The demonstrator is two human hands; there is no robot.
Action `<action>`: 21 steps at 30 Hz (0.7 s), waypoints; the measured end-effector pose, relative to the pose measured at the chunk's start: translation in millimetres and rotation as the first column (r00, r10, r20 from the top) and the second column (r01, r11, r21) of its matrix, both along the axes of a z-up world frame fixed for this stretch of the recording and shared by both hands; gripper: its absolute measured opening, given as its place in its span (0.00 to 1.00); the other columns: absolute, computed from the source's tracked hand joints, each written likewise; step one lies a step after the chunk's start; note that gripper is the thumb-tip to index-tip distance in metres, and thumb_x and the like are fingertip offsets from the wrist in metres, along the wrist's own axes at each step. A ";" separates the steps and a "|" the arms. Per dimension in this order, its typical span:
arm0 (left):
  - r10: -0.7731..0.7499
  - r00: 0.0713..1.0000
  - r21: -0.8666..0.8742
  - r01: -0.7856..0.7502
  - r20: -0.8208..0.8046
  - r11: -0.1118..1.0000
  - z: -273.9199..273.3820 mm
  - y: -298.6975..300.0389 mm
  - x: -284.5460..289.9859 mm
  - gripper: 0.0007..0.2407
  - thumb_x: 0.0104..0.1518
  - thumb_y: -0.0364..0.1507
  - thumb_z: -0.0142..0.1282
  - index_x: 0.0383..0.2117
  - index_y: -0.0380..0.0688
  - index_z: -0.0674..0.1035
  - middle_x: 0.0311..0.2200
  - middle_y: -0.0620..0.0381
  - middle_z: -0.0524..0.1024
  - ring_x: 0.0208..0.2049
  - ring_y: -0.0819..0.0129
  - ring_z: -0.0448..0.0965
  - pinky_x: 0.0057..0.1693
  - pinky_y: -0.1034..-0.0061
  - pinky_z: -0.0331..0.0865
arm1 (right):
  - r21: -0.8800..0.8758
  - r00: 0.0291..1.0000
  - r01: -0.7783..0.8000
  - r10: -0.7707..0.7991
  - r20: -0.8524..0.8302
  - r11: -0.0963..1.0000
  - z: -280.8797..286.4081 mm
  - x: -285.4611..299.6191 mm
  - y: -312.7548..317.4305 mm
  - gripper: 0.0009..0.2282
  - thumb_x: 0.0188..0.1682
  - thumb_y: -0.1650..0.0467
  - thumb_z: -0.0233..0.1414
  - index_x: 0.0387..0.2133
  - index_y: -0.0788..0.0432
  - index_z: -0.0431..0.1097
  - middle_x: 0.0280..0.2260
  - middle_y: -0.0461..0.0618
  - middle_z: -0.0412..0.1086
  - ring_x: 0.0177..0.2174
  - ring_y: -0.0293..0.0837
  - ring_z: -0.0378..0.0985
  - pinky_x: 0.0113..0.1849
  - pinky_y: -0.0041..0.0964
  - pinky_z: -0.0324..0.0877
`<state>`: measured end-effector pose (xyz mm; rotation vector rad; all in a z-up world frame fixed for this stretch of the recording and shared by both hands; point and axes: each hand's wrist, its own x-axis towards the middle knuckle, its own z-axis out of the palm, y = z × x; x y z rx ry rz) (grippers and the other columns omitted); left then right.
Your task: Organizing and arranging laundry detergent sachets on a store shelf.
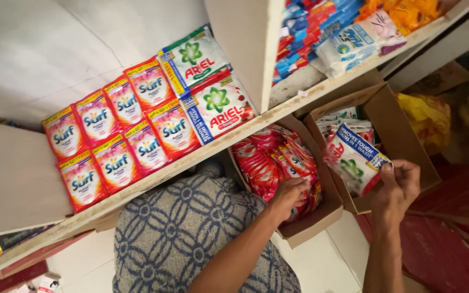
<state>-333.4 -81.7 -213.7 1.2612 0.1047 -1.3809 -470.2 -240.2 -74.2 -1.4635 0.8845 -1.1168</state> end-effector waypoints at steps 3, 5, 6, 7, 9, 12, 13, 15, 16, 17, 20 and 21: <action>0.083 0.968 -0.051 -0.098 -0.237 0.994 49.4 0.4 16.3 0.18 0.58 0.43 0.60 0.53 0.57 0.78 0.45 0.67 0.79 0.45 0.66 0.74 0.52 0.63 0.67 | 0.287 0.883 -0.212 0.057 0.467 0.934 18.8 19.4 20.9 0.05 0.59 0.80 0.50 0.44 0.60 0.64 0.39 0.48 0.69 0.40 0.39 0.73 0.50 0.36 0.73; 0.155 0.953 -0.208 -0.212 -0.259 0.955 78.6 4.7 26.2 0.18 0.56 0.42 0.62 0.52 0.55 0.78 0.45 0.65 0.80 0.46 0.66 0.76 0.53 0.62 0.69 | 0.384 0.874 -0.239 0.025 0.486 0.892 28.1 31.3 36.9 0.06 0.58 0.80 0.50 0.43 0.60 0.64 0.40 0.51 0.70 0.41 0.43 0.75 0.50 0.43 0.74; 0.214 0.932 -0.352 -0.313 -0.293 0.882 93.5 6.9 30.6 0.19 0.55 0.41 0.63 0.50 0.52 0.78 0.45 0.63 0.81 0.47 0.66 0.79 0.53 0.62 0.71 | 0.481 0.867 -0.259 -0.018 0.497 0.838 33.2 36.6 44.9 0.06 0.56 0.80 0.49 0.42 0.59 0.64 0.41 0.53 0.71 0.41 0.47 0.77 0.50 0.50 0.75; 0.219 0.931 -0.354 -0.318 -0.293 0.880 99.7 11.5 36.5 0.19 0.55 0.41 0.63 0.50 0.52 0.78 0.45 0.63 0.81 0.47 0.66 0.79 0.53 0.62 0.71 | 0.479 0.867 -0.264 -0.011 0.498 0.837 27.5 36.2 46.0 0.06 0.56 0.80 0.49 0.42 0.59 0.64 0.41 0.53 0.71 0.41 0.47 0.77 0.50 0.50 0.75; 0.323 0.896 -0.438 -0.433 -0.304 0.788 111.1 23.4 48.4 0.15 0.57 0.37 0.64 0.46 0.47 0.78 0.44 0.60 0.81 0.47 0.66 0.79 0.55 0.61 0.73 | 0.377 0.724 -0.503 0.142 0.675 0.777 15.0 36.0 49.7 0.09 0.58 0.80 0.51 0.49 0.61 0.64 0.47 0.56 0.72 0.49 0.50 0.77 0.56 0.52 0.72; 0.390 0.897 -0.577 -0.435 -0.209 0.692 116.7 45.0 63.0 0.11 0.62 0.32 0.64 0.47 0.42 0.80 0.43 0.60 0.81 0.46 0.72 0.79 0.57 0.71 0.71 | 0.446 0.752 -0.597 0.270 0.602 0.667 49.4 42.0 63.8 0.19 0.45 0.80 0.56 0.52 0.63 0.69 0.47 0.56 0.75 0.47 0.49 0.79 0.52 0.50 0.72; 0.396 0.894 -0.576 -0.440 -0.209 0.689 129.0 53.5 70.8 0.11 0.62 0.32 0.64 0.47 0.42 0.80 0.43 0.60 0.81 0.46 0.72 0.79 0.57 0.71 0.71 | 0.447 0.750 -0.601 0.274 0.602 0.663 31.7 39.6 59.7 0.19 0.45 0.80 0.56 0.52 0.63 0.69 0.47 0.56 0.75 0.47 0.49 0.79 0.52 0.50 0.72; 0.386 0.919 -0.514 -0.370 -0.080 0.774 152.6 68.7 84.8 0.11 0.59 0.32 0.61 0.43 0.40 0.81 0.39 0.59 0.83 0.39 0.73 0.81 0.50 0.74 0.74 | 0.354 0.739 -0.671 0.550 0.388 0.652 -3.5 33.0 50.2 0.19 0.47 0.76 0.56 0.54 0.65 0.72 0.47 0.54 0.76 0.45 0.47 0.79 0.48 0.49 0.75; 0.391 0.917 -0.518 -0.373 -0.079 0.770 157.1 72.4 89.9 0.11 0.59 0.32 0.61 0.43 0.40 0.81 0.39 0.59 0.83 0.39 0.73 0.81 0.50 0.74 0.74 | 0.349 0.735 -0.676 0.556 0.388 0.649 -3.8 41.1 54.5 0.19 0.47 0.76 0.56 0.54 0.65 0.72 0.47 0.54 0.76 0.45 0.47 0.79 0.48 0.49 0.75; 0.380 0.925 -0.516 -0.330 -0.009 0.790 161.8 76.1 95.0 0.11 0.61 0.33 0.61 0.43 0.40 0.82 0.38 0.60 0.83 0.38 0.75 0.80 0.48 0.75 0.73 | 0.394 0.778 -0.628 0.526 0.345 0.671 -3.9 49.1 58.8 0.17 0.49 0.75 0.57 0.52 0.65 0.74 0.46 0.52 0.76 0.44 0.43 0.78 0.48 0.42 0.73; 0.362 0.924 -0.486 -0.260 0.127 0.834 162.4 88.0 101.3 0.11 0.64 0.35 0.59 0.41 0.39 0.82 0.35 0.61 0.81 0.35 0.78 0.77 0.44 0.76 0.71 | 0.456 0.856 -0.513 0.474 0.207 0.727 18.3 69.5 76.0 0.13 0.51 0.76 0.58 0.49 0.65 0.76 0.42 0.49 0.77 0.40 0.39 0.77 0.46 0.35 0.72; 0.345 0.918 -0.459 -0.225 0.195 0.860 161.0 91.2 103.2 0.12 0.67 0.36 0.59 0.39 0.38 0.83 0.33 0.62 0.80 0.33 0.79 0.75 0.41 0.76 0.70 | 0.469 0.890 -0.441 0.442 0.116 0.765 29.7 76.8 81.8 0.11 0.50 0.76 0.59 0.47 0.65 0.77 0.39 0.48 0.78 0.37 0.38 0.78 0.43 0.35 0.72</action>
